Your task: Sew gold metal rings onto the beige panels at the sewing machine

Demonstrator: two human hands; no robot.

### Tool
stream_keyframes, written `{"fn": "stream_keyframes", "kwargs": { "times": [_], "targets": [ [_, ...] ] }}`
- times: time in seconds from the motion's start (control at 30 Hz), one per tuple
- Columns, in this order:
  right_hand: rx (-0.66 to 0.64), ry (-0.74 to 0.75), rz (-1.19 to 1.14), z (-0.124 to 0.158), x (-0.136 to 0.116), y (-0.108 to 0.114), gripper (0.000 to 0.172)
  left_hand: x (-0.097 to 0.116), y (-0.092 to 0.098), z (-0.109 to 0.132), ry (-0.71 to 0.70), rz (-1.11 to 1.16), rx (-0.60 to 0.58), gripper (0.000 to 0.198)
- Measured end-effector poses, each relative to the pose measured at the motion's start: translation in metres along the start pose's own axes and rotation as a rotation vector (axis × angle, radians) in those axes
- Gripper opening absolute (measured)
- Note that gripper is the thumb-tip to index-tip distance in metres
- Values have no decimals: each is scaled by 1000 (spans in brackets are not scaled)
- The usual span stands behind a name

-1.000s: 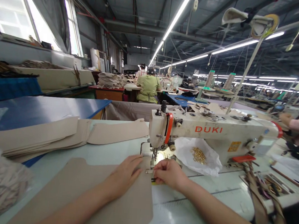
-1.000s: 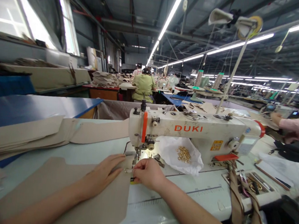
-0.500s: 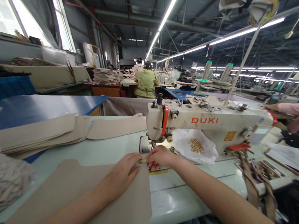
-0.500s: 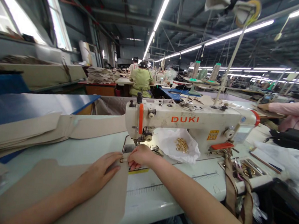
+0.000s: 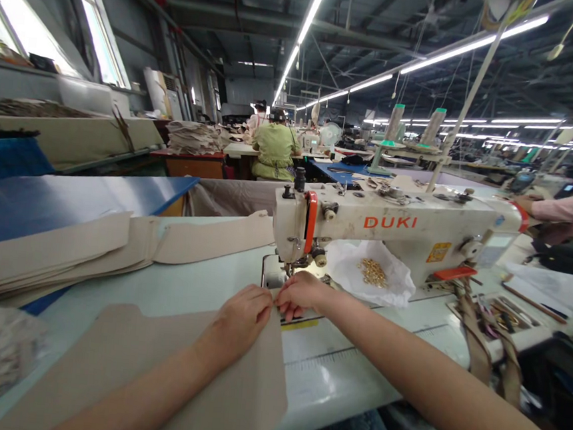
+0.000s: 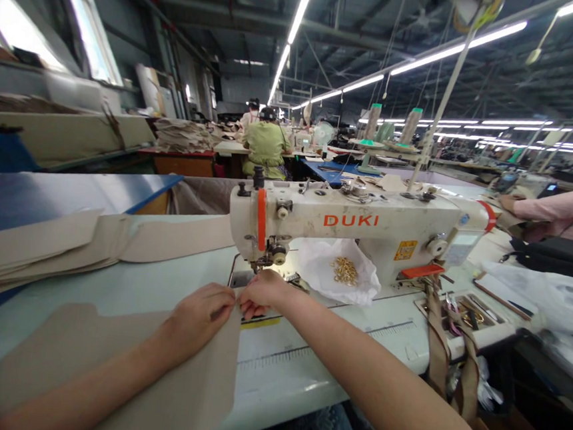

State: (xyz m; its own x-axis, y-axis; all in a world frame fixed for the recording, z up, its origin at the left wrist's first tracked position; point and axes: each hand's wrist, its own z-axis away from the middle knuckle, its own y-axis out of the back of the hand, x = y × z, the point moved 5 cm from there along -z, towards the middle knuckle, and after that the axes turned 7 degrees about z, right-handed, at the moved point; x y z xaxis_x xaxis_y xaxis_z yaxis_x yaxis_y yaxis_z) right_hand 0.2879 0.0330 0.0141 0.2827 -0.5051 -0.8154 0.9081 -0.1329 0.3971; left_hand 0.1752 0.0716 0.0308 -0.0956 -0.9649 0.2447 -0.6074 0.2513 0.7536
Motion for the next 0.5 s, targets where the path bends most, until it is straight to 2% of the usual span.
{"fn": "stream_keyframes", "kwargs": {
  "times": [0.13, 0.3, 0.37, 0.5],
  "targets": [
    [108, 89, 135, -1, 6, 0, 17, -1, 0, -3, 38, -6, -17, 21],
    [333, 340, 321, 19, 16, 9, 12, -4, -1, -3, 82, 6, -29, 18],
    [372, 482, 415, 29, 18, 10, 13, -5, -1, -3, 91, 14, -27, 17],
    [464, 840, 789, 46, 16, 2, 18, -5, 0, -2, 104, 15, -29, 18]
  ]
}}
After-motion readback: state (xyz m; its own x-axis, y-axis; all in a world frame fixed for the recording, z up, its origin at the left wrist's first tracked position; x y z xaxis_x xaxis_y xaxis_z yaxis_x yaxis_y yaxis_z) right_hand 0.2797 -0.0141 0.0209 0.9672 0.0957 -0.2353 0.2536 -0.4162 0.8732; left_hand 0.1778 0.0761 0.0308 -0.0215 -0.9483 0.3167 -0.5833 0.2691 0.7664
